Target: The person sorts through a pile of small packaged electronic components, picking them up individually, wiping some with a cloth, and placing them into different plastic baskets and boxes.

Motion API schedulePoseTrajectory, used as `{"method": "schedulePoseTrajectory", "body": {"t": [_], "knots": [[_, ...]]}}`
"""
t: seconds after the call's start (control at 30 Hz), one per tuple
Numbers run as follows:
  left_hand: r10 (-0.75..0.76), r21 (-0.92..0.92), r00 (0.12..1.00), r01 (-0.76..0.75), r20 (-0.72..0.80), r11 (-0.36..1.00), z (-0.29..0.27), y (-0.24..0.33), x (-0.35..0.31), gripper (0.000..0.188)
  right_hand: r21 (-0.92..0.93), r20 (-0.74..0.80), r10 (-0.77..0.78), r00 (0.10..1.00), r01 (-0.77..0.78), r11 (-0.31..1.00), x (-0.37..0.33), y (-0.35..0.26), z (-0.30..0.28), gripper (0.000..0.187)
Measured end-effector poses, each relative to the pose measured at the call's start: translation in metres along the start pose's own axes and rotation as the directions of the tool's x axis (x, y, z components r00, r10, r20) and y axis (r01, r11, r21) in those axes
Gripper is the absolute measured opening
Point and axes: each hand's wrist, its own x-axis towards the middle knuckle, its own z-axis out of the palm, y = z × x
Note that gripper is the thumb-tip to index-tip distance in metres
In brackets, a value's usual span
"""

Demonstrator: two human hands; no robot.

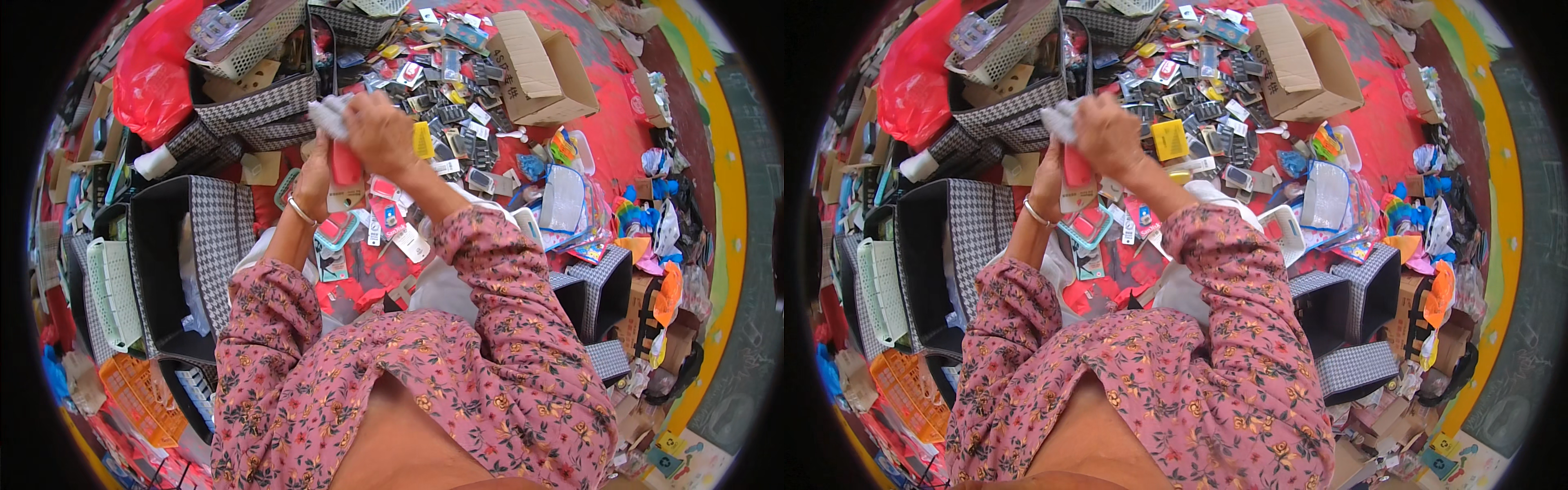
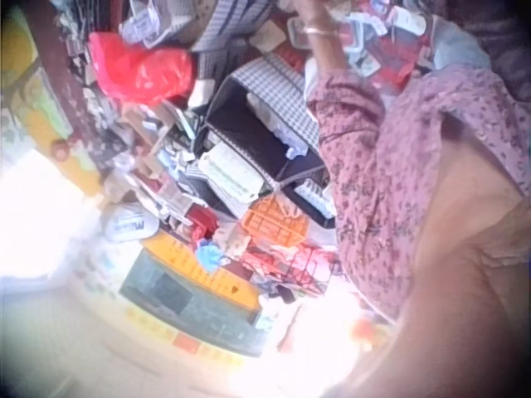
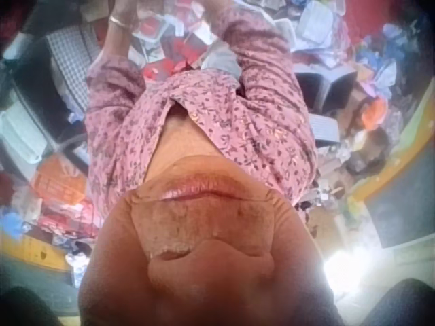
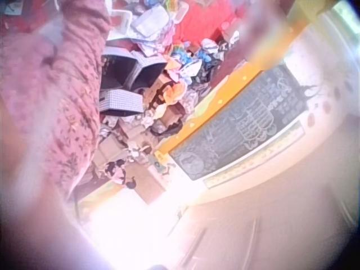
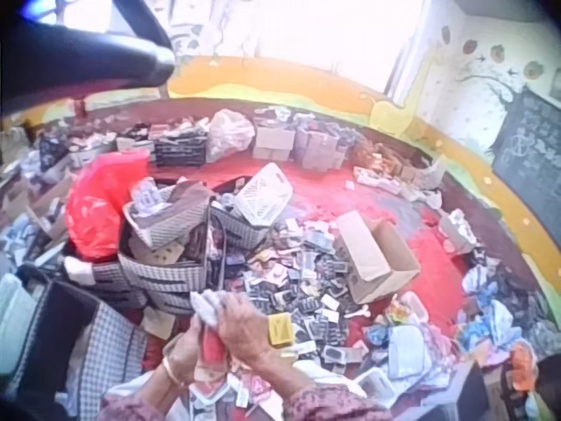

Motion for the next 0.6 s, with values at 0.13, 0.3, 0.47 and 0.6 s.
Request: {"method": "schedulePoseTrajectory", "body": {"t": [0.13, 0.3, 0.47, 0.6], "knots": [[0.057, -0.059, 0.998, -0.055, 0.033, 0.997, -0.005, 0.009, -0.01, 0.066, -0.186, -0.058, 0.316, 0.947, -0.321, 0.929, 0.023, 0.057, 0.012, 0.022], [0.125, -0.27, 0.99, -0.102, 0.069, 0.958, -0.013, 0.005, 0.018, 0.058, 0.415, -0.055, 0.513, 0.856, -0.448, 0.792, 0.026, 0.084, -0.007, 0.023], [0.199, -0.24, 0.962, -0.242, -0.189, 0.94, -0.015, 0.0, 0.015, 0.048, 0.408, -0.003, 0.32, 0.947, -0.291, 0.865, 0.019, 0.043, 0.014, 0.025], [0.265, -0.234, 0.93, -0.326, -0.256, 0.916, -0.035, 0.0, 0.027, 0.039, 0.266, 0.248, -0.048, 0.968, -0.02, 0.964, -0.008, -0.001, 0.02, 0.025]]}}
